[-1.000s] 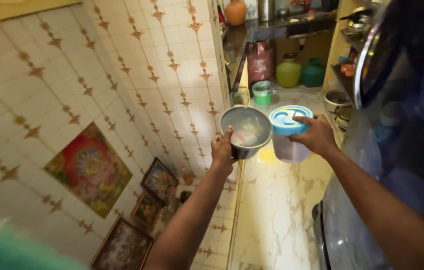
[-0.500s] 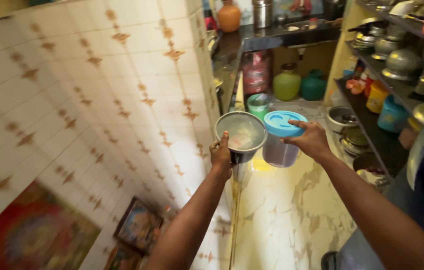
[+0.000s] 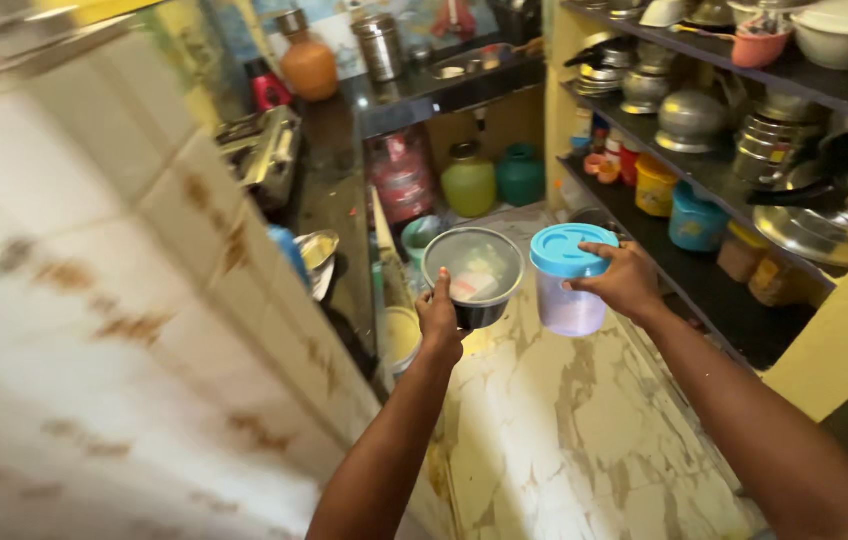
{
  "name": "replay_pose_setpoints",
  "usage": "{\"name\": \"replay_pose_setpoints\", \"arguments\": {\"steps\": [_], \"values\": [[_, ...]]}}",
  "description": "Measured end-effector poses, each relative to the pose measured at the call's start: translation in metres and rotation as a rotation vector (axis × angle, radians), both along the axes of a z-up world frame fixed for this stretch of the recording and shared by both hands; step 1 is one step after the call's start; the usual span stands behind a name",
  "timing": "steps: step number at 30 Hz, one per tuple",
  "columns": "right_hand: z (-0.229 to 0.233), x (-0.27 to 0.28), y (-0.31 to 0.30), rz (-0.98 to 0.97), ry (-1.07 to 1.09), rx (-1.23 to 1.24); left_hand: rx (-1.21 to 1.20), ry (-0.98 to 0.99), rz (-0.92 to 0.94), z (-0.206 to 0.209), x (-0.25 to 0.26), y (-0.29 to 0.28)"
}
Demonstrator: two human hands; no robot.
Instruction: The person wipes a table with a cloth, then picks up several plastic containers and a metal bowl from the table. They carry the items to a kitchen shelf and place them among other containers and cookware.
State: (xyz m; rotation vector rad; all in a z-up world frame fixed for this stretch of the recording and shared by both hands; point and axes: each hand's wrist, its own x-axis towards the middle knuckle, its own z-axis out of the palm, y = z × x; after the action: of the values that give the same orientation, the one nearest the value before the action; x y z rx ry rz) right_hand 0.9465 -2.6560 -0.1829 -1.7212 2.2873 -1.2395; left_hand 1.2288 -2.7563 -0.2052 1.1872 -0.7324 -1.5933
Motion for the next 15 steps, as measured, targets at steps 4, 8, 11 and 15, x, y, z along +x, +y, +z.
{"name": "replay_pose_setpoints", "arguments": {"steps": [4,8,11,15], "values": [[-0.021,-0.052,-0.045,-0.047,0.055,-0.048,0.014,-0.004,-0.076,-0.012,-0.053,-0.063],[-0.042,-0.112,-0.106,-0.11,-0.009,-0.031,0.002,-0.038,-0.132,-0.022,-0.107,-0.13],[-0.055,-0.15,-0.159,-0.209,0.021,-0.058,0.058,-0.099,-0.14,-0.026,-0.148,-0.176],[-0.068,-0.194,-0.231,-0.201,-0.003,-0.025,0.028,-0.083,-0.131,-0.031,-0.19,-0.249]]}}
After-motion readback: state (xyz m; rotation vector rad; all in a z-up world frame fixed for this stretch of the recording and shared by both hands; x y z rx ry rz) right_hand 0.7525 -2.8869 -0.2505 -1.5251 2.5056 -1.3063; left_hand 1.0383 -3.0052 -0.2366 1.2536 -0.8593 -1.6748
